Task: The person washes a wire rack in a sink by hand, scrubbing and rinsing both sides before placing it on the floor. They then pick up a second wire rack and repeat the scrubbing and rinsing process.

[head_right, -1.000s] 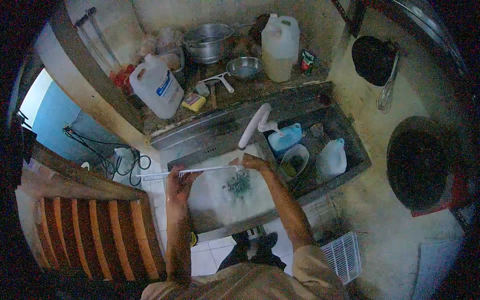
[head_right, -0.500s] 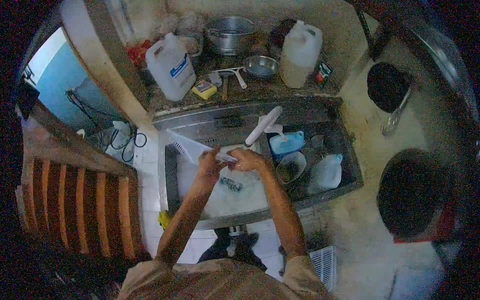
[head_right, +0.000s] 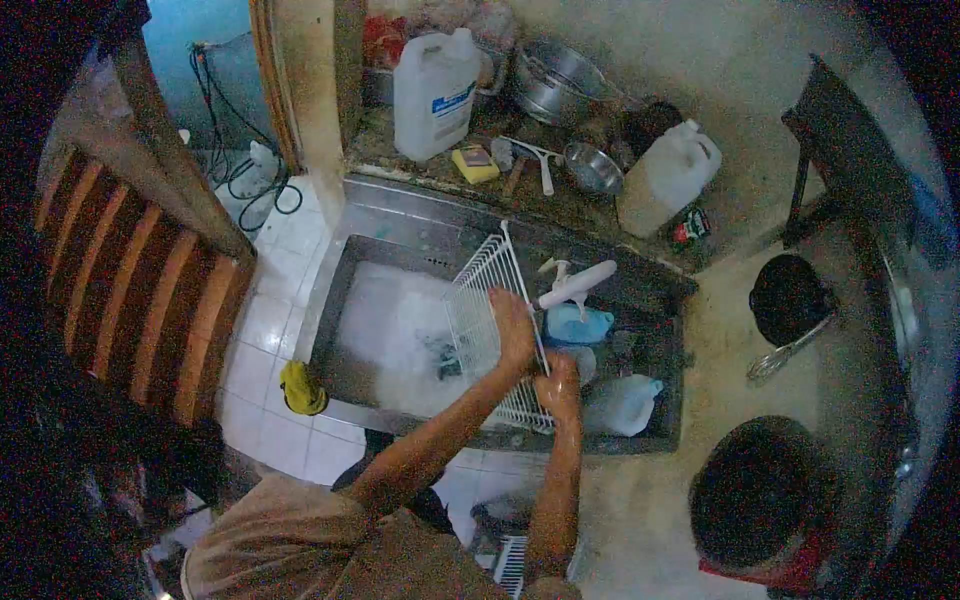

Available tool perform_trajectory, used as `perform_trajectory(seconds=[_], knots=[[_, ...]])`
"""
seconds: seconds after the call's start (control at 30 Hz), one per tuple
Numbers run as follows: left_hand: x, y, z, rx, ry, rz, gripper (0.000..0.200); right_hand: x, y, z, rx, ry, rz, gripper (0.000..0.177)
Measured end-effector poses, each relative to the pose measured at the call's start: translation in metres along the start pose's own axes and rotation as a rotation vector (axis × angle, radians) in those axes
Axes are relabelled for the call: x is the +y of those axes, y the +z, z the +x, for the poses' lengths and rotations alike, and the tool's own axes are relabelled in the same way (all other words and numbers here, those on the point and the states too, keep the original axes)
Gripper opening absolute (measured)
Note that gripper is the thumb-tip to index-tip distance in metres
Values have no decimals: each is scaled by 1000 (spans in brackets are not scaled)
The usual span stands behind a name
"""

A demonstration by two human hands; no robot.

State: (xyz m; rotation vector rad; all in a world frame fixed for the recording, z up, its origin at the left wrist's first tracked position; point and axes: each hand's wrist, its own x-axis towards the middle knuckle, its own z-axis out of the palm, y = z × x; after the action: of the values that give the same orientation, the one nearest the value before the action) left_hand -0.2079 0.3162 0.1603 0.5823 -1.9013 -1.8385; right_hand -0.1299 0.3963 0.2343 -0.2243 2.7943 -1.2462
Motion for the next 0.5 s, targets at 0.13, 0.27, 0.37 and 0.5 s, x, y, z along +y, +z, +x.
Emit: perform_trajectory(seconds=[0.13,0.27,0.37,0.5], knots=[[-32,25,53,105,-126,2,52,5,10,-30,43,94,217,17],[-38,-19,78,-211,-389,136,52,-35,26,-34,53,148,252,26],[-89,-57,71,-296,-412,202,53,-63,40,-25,120,177,368,30],[-272,-120,75,-232,-211,477,61,-102,48,-11,202,390,630,33]])
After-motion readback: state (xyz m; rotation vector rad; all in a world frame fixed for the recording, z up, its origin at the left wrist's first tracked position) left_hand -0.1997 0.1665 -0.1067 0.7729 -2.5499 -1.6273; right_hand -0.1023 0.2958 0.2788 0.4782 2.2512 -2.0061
